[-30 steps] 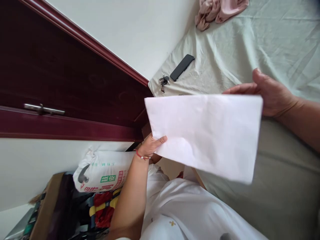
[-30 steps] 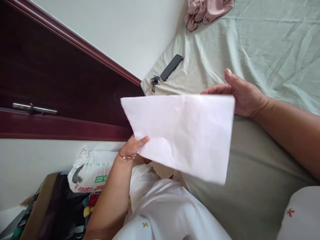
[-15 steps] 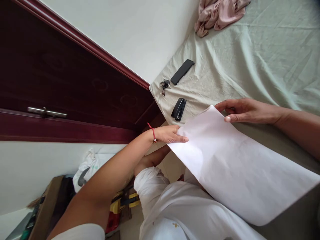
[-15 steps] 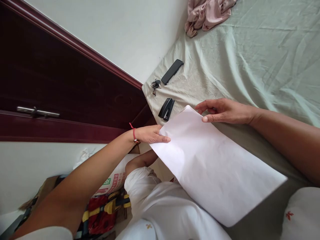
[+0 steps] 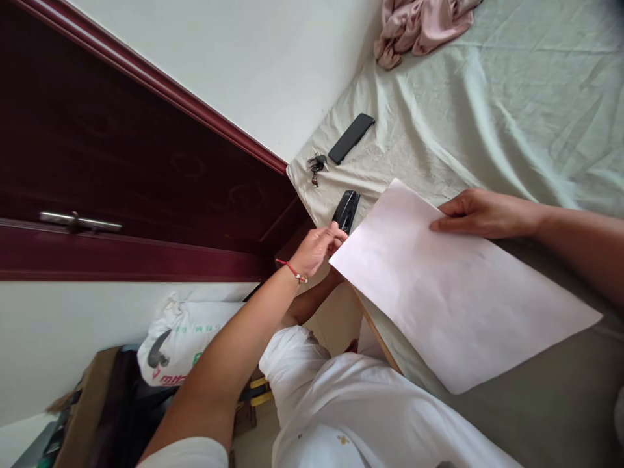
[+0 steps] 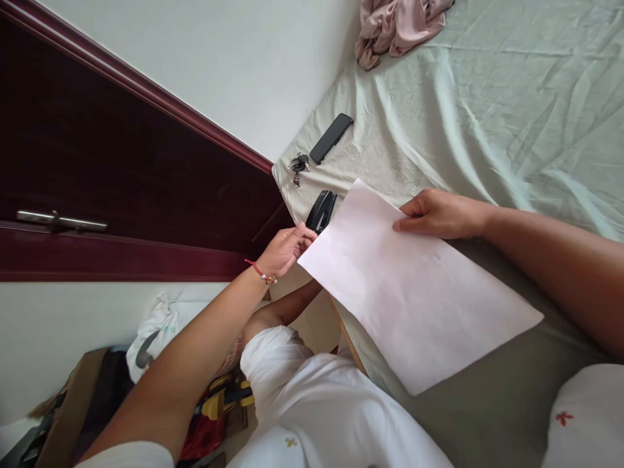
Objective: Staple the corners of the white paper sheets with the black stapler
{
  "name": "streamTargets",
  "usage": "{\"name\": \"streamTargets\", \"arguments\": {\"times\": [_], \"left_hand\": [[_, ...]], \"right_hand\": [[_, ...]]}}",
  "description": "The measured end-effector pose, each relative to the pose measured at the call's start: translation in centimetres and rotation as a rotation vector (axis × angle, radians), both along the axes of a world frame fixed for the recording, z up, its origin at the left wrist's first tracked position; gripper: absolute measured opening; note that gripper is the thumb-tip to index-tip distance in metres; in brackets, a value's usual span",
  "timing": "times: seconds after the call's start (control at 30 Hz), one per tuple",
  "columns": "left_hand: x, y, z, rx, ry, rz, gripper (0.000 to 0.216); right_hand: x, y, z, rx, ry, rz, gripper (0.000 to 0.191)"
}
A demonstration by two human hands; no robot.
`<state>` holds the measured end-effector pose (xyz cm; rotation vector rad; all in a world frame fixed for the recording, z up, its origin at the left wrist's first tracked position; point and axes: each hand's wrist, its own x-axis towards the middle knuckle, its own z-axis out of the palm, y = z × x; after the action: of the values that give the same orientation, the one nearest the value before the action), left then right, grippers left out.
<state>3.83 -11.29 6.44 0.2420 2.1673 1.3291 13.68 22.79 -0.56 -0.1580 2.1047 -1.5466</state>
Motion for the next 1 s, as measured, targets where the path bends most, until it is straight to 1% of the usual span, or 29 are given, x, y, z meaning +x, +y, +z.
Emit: {"name": "streamTargets", "arguments": {"times": [0.1, 0.17, 0.2, 0.23, 0.3, 0.37, 0.43, 0.5, 0.57, 0.63, 0.73, 0.87, 1.0], "left_hand": [[-1.0, -0.8, -1.5, 0.02, 0.296, 0.325, 0.055], [-1.9, -0.8, -2.3, -0.026, 0.398, 0.423, 0.049], [-2.2, -0.6, -2.7, -0.063, 0.413, 0.431, 0.046], [-2.5, -0.3, -2.9, -0.109, 0.414, 0.411, 0.044], [-2.8, 0.6, -3.2, -0.218, 0.434, 0.326, 0.041], [-2.8, 1.5, -3.1, -0.351, 0.48, 0.217, 0.038], [-2.4, 2.4, -2.6, -0.513, 0.517, 0.139, 0.035], [-1.8, 3.0, -2.0, -0.672, 0.513, 0.091, 0.041], [-0.9, 3.4, -1.3, -0.768, 0.485, 0.057, 0.05], [0.0, 3.7, -0.8, -0.797, 0.456, 0.048, 0.055], [1.0, 4.0, -0.6, -0.812, 0.448, 0.075, 0.057], [1.9, 4.1, -1.1, -0.802, 0.491, 0.082, 0.057], [2.9, 4.0, -1.7, -0.755, 0.523, 0.091, 0.06]], "right_hand": [[-0.3, 0.3, 0.1, 0.097, -0.035, 0.007, 0.062], [-0.3, 0.3, 0.2, 0.119, -0.073, 0.009, 0.061], [-0.3, 0.3, 0.3, 0.113, -0.099, 0.009, 0.062], [-0.2, 0.3, 0.4, 0.101, -0.126, 0.008, 0.063], [-0.1, 0.2, 0.5, 0.074, -0.171, 0.0, 0.063], [0.0, 0.1, 0.6, 0.055, -0.201, -0.025, 0.061], [0.0, 0.0, 0.7, 0.04, -0.224, -0.056, 0.057], [0.1, -0.1, 0.8, 0.032, -0.238, -0.082, 0.053], [0.1, -0.2, 1.0, 0.024, -0.256, -0.104, 0.048], [0.1, -0.3, 1.1, 0.012, -0.278, -0.121, 0.044], [0.1, -0.2, 1.4, -0.019, -0.31, -0.127, 0.041], [0.0, 0.0, 1.3, -0.033, -0.35, -0.141, 0.038], [-0.1, 0.1, 1.4, -0.05, -0.385, -0.164, 0.036]]}}
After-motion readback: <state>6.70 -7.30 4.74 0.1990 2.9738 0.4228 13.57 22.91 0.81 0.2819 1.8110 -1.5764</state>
